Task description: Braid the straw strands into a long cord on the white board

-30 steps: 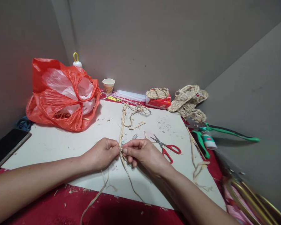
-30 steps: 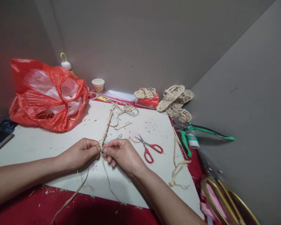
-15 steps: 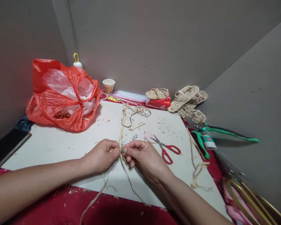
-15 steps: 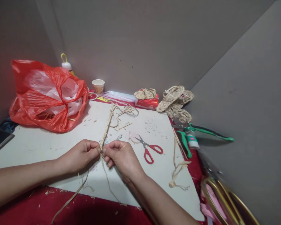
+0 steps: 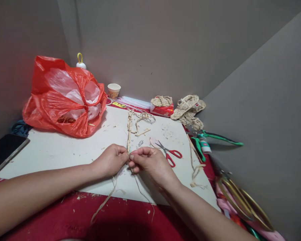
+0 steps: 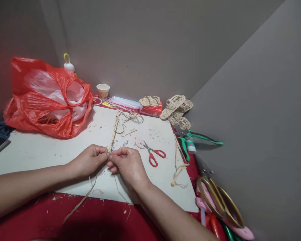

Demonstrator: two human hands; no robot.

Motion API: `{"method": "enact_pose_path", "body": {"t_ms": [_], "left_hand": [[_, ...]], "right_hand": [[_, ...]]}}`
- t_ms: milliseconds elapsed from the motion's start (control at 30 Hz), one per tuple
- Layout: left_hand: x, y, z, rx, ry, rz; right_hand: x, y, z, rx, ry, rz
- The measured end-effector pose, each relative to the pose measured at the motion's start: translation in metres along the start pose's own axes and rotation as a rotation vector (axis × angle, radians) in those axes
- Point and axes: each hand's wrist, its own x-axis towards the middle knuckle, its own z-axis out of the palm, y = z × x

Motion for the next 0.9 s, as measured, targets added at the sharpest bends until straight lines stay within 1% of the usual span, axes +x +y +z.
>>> {"method": "enact_pose_path", "body": {"t_ms": [100, 267, 400, 567, 733, 900], "left_hand": [[-0.001, 0.002, 0.0, -0.086, 0.002, 0.008], [-0.004, 0.006, 0.001, -0.35, -0.066, -0.064], [-0.005, 0.005, 0.001, -0.474, -0.103, -0.115], [-0.005, 0.007, -0.002, -0.529, -0.11, -0.118], [-0.003, 0.007, -0.005, -0.606, -0.117, -0.18], [0.0, 0.003, -0.003, -0.543, -0.083, -0.145]], "right_hand": [[-0.006, 0.002, 0.002, 0.003, 0.043, -0.015], [-0.013, 0.009, 0.01, 0.025, 0.15, -0.101], [-0.014, 0.015, 0.019, -0.027, 0.239, -0.169], [-0.016, 0.017, 0.024, -0.104, 0.284, -0.262], [-0.022, 0.018, 0.026, -0.229, 0.311, -0.31], [-0.024, 0.022, 0.027, -0.303, 0.274, -0.344]]}}
